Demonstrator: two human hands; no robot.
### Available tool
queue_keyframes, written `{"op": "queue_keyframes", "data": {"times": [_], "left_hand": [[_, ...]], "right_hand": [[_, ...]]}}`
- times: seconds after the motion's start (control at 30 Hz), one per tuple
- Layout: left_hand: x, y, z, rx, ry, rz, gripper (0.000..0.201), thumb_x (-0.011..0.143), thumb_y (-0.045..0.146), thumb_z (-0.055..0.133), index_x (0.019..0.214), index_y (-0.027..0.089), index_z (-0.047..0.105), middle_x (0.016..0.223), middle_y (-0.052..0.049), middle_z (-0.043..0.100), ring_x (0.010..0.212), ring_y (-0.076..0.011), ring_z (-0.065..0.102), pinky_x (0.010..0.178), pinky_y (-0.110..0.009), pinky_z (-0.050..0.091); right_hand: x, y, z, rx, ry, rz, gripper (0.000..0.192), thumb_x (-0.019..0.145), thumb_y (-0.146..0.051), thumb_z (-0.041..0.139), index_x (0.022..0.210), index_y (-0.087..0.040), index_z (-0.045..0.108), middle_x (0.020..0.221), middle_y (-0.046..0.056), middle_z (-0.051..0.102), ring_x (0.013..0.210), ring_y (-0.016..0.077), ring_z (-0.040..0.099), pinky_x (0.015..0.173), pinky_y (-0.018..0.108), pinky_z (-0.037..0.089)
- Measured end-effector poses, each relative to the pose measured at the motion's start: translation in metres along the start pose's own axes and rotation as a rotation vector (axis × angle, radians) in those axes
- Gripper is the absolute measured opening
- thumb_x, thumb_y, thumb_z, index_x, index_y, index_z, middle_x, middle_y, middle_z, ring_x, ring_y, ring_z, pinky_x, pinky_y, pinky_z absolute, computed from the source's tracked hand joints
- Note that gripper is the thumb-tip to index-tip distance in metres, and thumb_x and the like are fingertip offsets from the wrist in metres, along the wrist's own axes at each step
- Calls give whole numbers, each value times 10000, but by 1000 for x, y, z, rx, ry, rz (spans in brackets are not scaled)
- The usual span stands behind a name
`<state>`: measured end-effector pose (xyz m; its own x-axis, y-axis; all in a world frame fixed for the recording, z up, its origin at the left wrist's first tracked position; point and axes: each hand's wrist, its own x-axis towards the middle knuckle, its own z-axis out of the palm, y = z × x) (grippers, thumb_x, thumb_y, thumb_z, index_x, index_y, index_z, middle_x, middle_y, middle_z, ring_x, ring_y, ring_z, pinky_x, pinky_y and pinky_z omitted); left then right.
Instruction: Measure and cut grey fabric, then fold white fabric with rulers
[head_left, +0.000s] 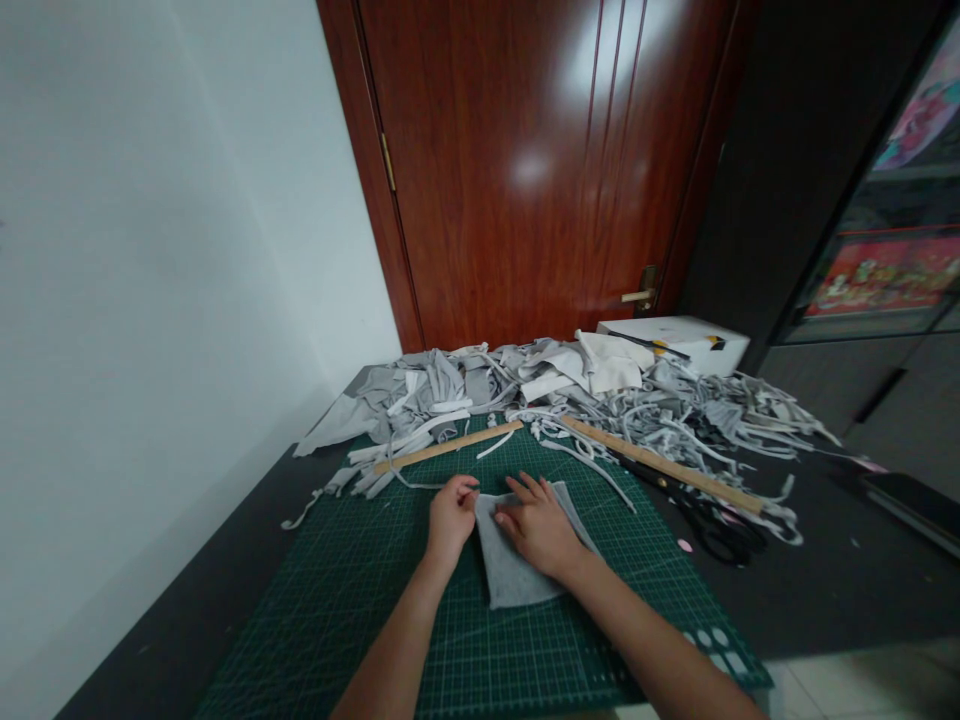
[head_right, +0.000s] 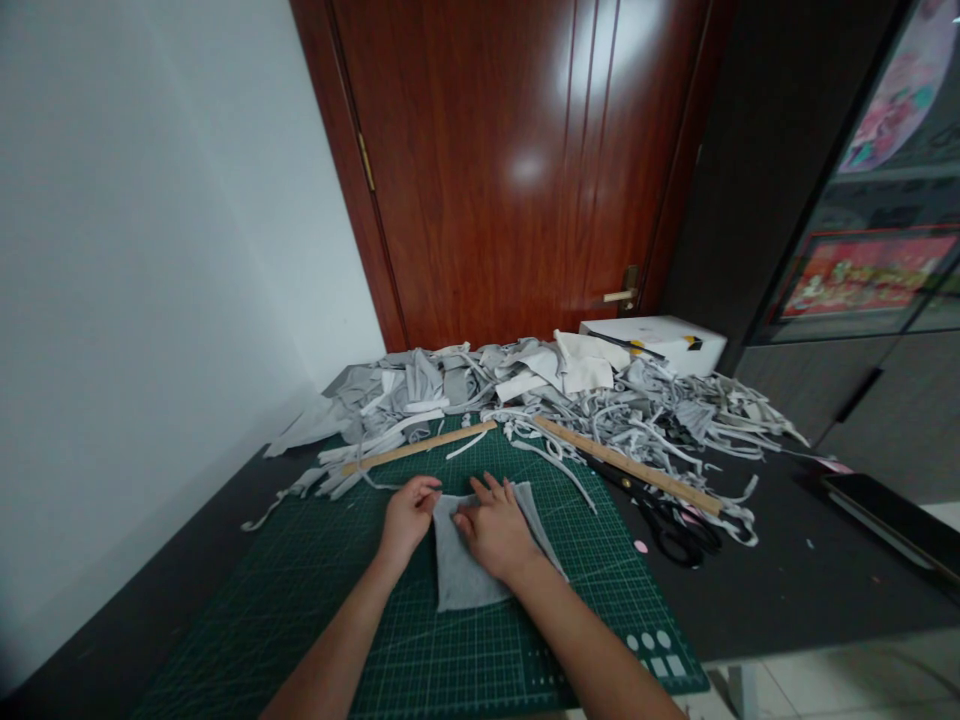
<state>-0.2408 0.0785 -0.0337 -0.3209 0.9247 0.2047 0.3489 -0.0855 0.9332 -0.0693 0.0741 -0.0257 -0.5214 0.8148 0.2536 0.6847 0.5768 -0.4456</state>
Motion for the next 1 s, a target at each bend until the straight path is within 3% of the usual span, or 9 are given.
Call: {"op": "queue_keyframes", "data": {"times": [0.1, 0.23, 0.37, 0.43, 0.6, 0.77, 0.87, 1.0], "left_hand": [[-1, 1, 0, 48, -8, 30, 144, 702, 78, 572, 755, 200, 628, 568, 38, 603, 594, -148, 596, 629, -230, 436], [-2, 1, 1, 68, -29, 44, 175, 720, 50, 544, 767, 197, 627, 591, 33, 615, 606, -148, 611, 634, -230, 457], [-3, 3, 4, 35, -65, 81, 219, 721, 10, 521, 765, 193, 632, 706, 8, 659, 699, -144, 635, 721, -240, 481], [-4, 5, 7, 10, -73, 100, 230, 716, -5, 517, 750, 192, 631, 766, -4, 672, 772, -147, 642, 774, -244, 480], [-6, 11, 12, -41, -22, 105, 190, 736, 28, 539, 817, 181, 617, 814, -19, 652, 789, -151, 637, 746, -239, 491], [-13, 15, 14, -89, 69, 23, 162, 764, 170, 629, 919, 175, 584, 979, -57, 630, 883, -173, 620, 729, -241, 494], [-27, 20, 10, -165, -44, -166, 263, 710, 279, 712, 905, 161, 581, 871, -47, 634, 802, -175, 624, 639, -238, 496], [-53, 23, 4, -255, -400, -421, 415, 654, 441, 747, 909, 178, 551, 664, 31, 574, 499, -116, 558, 407, -195, 417]], "right_hand": [[19, -13, 12, 88, 102, 40, 341, 903, -312, 455, 873, -138, 746, 1205, 172, 624, 1244, 305, 427, 1073, 427, 292], [34, -10, 31, 223, 167, 97, 291, 883, -242, 444, 956, -160, 713, 981, 152, 689, 1072, 283, 539, 949, 413, 416], [35, 2, 36, 446, 185, 33, 423, 860, -246, 462, 1270, -190, 549, 1237, 103, 618, 1131, 226, 548, 970, 391, 422], [36, 6, 35, 555, 152, -29, 423, 875, -298, 448, 1273, -199, 549, 1254, 80, 619, 1128, 200, 565, 970, 360, 428], [41, 12, 37, 743, 104, -72, 343, 860, -408, 463, 950, -192, 714, 923, 40, 737, 862, 195, 654, 810, 323, 494], [43, 18, 41, 829, 162, -4, 284, 799, -396, 514, 721, -193, 698, 695, 17, 700, 682, 182, 620, 677, 304, 486], [42, 20, 41, 857, 226, 33, 263, 796, -392, 507, 730, -192, 665, 690, 11, 667, 670, 169, 591, 665, 290, 471], [42, 21, 40, 869, 287, 78, 256, 809, -419, 495, 760, -202, 623, 656, -12, 606, 622, 154, 538, 611, 271, 445]]}}
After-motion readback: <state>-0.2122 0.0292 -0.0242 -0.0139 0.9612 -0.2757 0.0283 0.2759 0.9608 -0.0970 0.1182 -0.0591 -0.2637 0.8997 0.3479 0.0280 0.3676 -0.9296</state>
